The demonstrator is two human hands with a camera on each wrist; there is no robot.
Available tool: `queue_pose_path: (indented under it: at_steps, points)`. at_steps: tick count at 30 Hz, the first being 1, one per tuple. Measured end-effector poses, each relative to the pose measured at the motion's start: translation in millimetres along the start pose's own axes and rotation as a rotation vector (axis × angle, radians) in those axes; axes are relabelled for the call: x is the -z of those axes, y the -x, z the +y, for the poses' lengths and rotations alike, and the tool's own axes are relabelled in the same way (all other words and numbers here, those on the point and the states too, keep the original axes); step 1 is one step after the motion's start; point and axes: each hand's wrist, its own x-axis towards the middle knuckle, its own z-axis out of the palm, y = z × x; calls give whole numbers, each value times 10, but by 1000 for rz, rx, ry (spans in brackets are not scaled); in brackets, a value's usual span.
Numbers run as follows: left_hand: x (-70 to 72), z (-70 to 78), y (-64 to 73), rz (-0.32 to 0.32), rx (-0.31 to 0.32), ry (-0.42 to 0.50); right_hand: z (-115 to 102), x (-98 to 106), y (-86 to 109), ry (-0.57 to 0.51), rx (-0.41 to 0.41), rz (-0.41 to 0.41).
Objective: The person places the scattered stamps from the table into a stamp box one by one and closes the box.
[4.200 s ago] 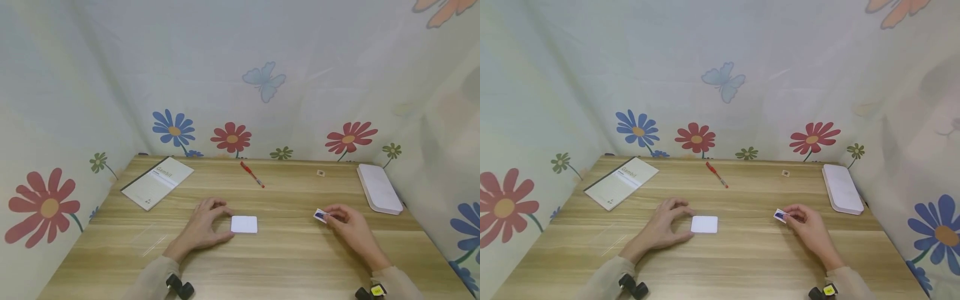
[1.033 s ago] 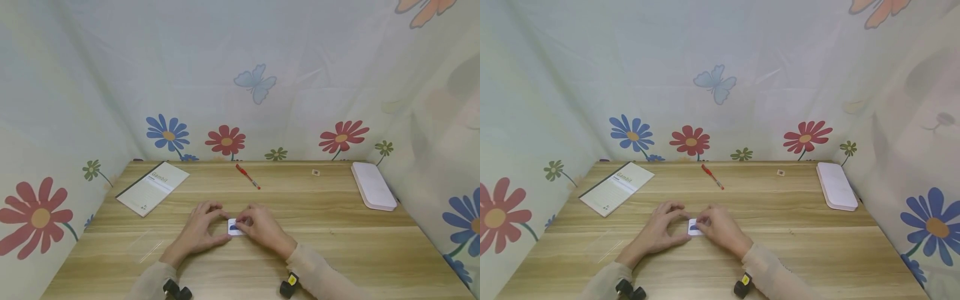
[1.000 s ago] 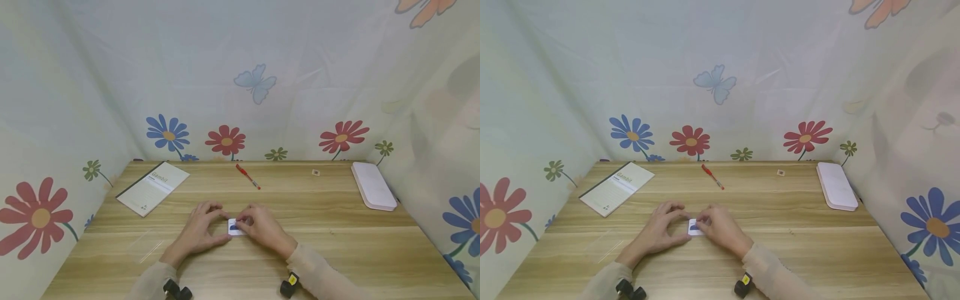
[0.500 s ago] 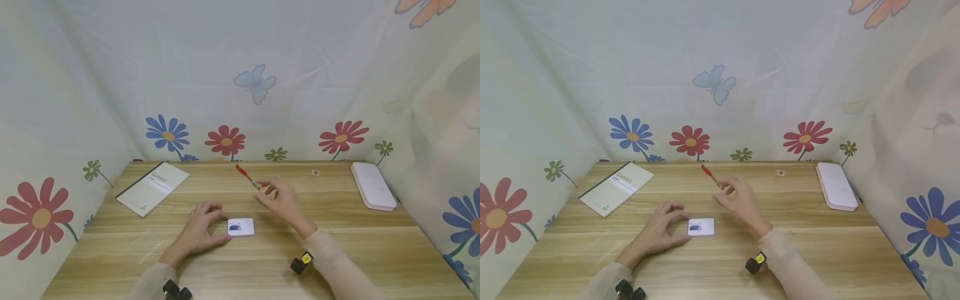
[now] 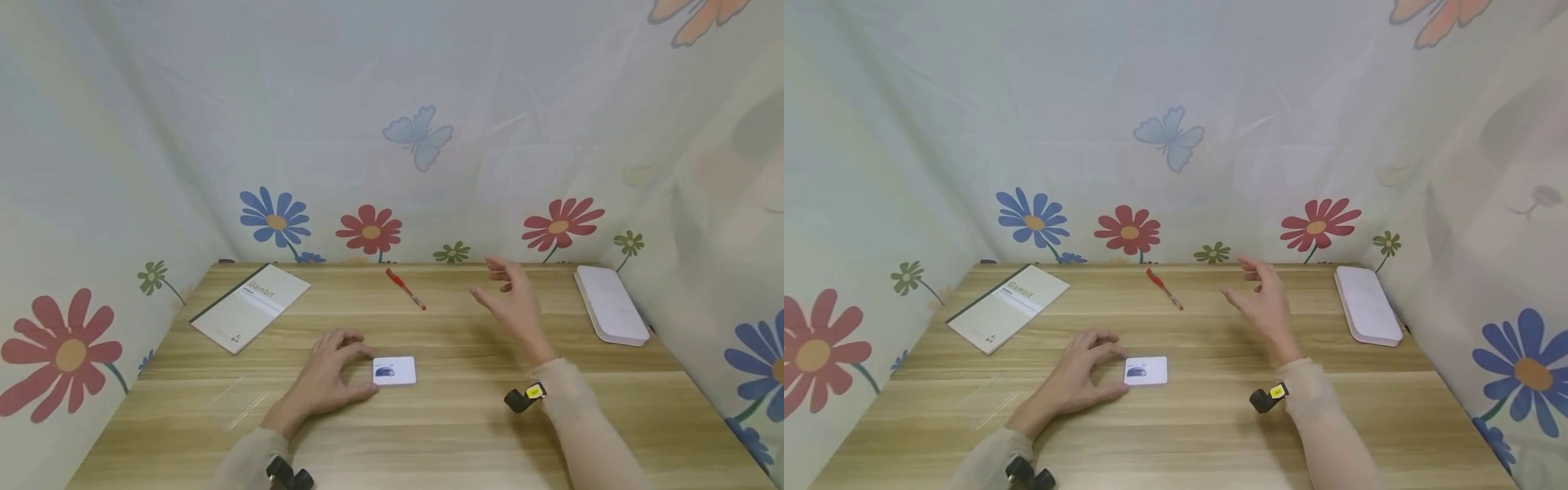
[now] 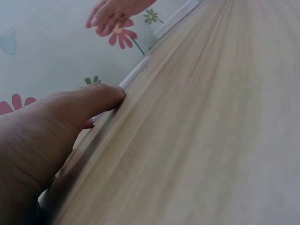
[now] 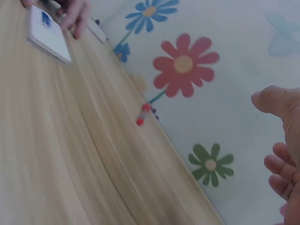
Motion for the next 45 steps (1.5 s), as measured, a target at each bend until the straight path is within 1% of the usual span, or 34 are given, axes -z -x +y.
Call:
queue_pose_path:
  at_steps: [3, 5, 13, 15, 20, 28, 31, 37, 45]
  points:
    - [1, 6, 1, -3, 2, 2, 122, 96, -33, -17, -41, 24]
    - [-1, 7, 0, -5, 4, 2, 205, 160, -48, -28, -63, 25]
    - [0, 12, -1, -3, 2, -3, 521, 434, -41, -65, -129, -49]
    - [3, 11, -1, -2, 2, -4, 579, 487, -31, -75, -143, -52]
    - [10, 0, 1, -1, 7, -8, 713, 574, -10, -62, -160, -55]
    - [5, -12, 8, -3, 9, -5, 855, 628, 95, -33, -207, -90]
    - [-7, -18, 2, 2, 0, -8, 906, 632, 117, -25, -218, -95]
    - [-6, -15, -8, -2, -3, -16, 995, 624, 146, -20, -261, -131]
    - [6, -2, -4, -2, -1, -18, 1047, 611, 122, 8, -260, -157]
